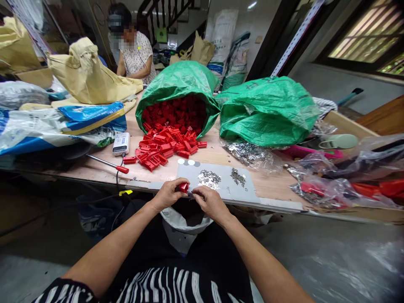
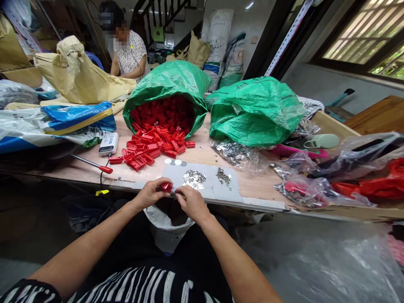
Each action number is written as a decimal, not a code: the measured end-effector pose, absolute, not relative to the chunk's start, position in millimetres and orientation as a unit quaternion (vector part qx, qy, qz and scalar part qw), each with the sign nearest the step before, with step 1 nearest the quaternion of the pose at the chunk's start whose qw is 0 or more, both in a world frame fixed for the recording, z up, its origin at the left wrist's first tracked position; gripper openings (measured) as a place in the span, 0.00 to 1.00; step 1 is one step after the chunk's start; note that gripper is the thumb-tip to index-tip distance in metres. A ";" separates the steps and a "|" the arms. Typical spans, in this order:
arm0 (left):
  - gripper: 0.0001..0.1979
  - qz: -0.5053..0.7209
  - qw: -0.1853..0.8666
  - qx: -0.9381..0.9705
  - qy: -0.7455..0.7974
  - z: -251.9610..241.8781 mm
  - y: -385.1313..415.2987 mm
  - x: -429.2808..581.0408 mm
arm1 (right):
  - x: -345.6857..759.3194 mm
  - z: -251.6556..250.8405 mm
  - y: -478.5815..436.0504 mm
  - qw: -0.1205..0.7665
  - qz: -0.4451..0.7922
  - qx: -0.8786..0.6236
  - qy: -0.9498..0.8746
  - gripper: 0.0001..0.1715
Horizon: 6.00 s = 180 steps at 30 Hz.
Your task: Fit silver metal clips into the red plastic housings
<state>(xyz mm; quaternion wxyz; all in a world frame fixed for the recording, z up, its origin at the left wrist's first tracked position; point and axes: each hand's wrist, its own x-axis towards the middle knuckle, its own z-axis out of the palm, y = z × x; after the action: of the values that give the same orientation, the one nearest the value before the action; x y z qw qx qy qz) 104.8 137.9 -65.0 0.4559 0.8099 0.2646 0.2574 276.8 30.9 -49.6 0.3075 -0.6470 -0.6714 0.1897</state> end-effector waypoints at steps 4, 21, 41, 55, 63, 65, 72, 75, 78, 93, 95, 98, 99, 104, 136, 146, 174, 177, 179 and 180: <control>0.18 0.257 0.461 0.807 0.266 -65.9 137.8 105.3 | 277.2 -50.0 31.9 0.306 0.189 -0.647 -0.672 0.08; 0.16 0.264 0.477 0.797 0.258 -65.6 137.7 104.9 | 276.3 -45.3 33.1 0.282 0.195 -0.663 -0.665 0.07; 0.15 0.298 0.492 0.772 0.271 -66.0 125.4 103.0 | 260.2 -44.0 18.1 0.277 0.190 -0.688 -0.643 0.12; 0.11 0.348 0.827 0.364 0.250 -36.6 72.7 98.0 | 253.5 -18.6 -16.6 0.361 0.343 -0.595 -0.631 0.23; 0.07 0.310 0.902 0.132 0.269 -28.1 58.0 99.0 | 242.8 -9.5 -14.3 0.343 0.297 -0.602 -0.656 0.22; 0.09 0.306 0.906 0.111 0.272 -25.3 56.0 100.0 | 242.7 -7.9 -15.0 0.346 0.282 -0.601 -0.663 0.21; 0.06 0.338 0.901 0.105 0.250 -28.8 47.4 104.2 | 242.6 -15.1 -17.8 0.381 0.266 -0.601 -0.650 0.18; 0.06 0.336 0.902 0.105 0.249 -35.3 45.3 105.4 | 244.2 -22.8 -16.4 0.415 0.318 -0.588 -0.618 0.20; 0.06 0.334 0.902 0.106 0.253 -42.9 46.2 105.4 | 246.1 -31.3 -13.8 0.431 0.389 -0.575 -0.577 0.22; 0.25 0.211 0.872 0.215 0.386 -103.2 58.3 98.3 | 243.2 -35.8 12.2 0.311 0.328 -0.645 -0.616 0.23; 0.24 0.211 0.875 0.209 0.383 -104.5 58.4 96.5 | 235.8 -32.3 26.9 0.306 0.322 -0.639 -0.629 0.20; 0.21 0.216 0.883 0.194 0.369 -108.0 57.3 92.0 | 219.6 -28.5 56.5 0.293 0.271 -0.634 -0.663 0.17; 0.21 0.217 0.889 0.186 0.359 -109.7 56.6 89.6 | 213.2 -27.5 67.8 0.284 0.246 -0.630 -0.679 0.16; 0.22 0.222 0.925 0.148 0.270 -122.0 54.1 72.3 | 178.3 -22.1 121.6 0.202 0.152 -0.606 -0.754 0.20; 0.24 0.230 0.920 0.181 0.259 -140.8 53.5 48.8 | 209.1 -41.2 115.6 0.334 0.152 -0.657 -0.659 0.16; 0.24 0.239 0.911 0.215 0.258 -122.6 52.1 52.5 | 223.2 -48.4 112.5 0.391 0.189 -0.710 -0.554 0.13; 0.28 0.314 0.841 0.388 0.207 -71.4 117.3 74.7 | 240.7 -39.4 16.9 0.385 0.188 -0.620 -0.657 0.20; 0.26 0.327 0.847 0.362 0.212 -74.0 119.6 71.1 | 274.7 -36.5 4.9 0.372 0.141 -0.722 -0.567 0.17; 0.24 0.338 0.847 0.354 0.207 -75.0 122.9 69.1 | 305.7 -33.6 0.1 0.330 0.074 -0.791 -0.509 0.14; 0.23 0.340 0.847 0.353 0.204 -75.1 124.5 68.7 | 321.6 -32.1 -1.3 0.285 0.040 -0.829 -0.480 0.13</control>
<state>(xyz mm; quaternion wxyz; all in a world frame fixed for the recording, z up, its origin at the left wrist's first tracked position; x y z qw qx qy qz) 68.7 124.5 -75.1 0.8472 0.3535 0.2040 0.3400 321.6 -1.3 -32.1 0.2849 -0.8286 -0.4803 0.0397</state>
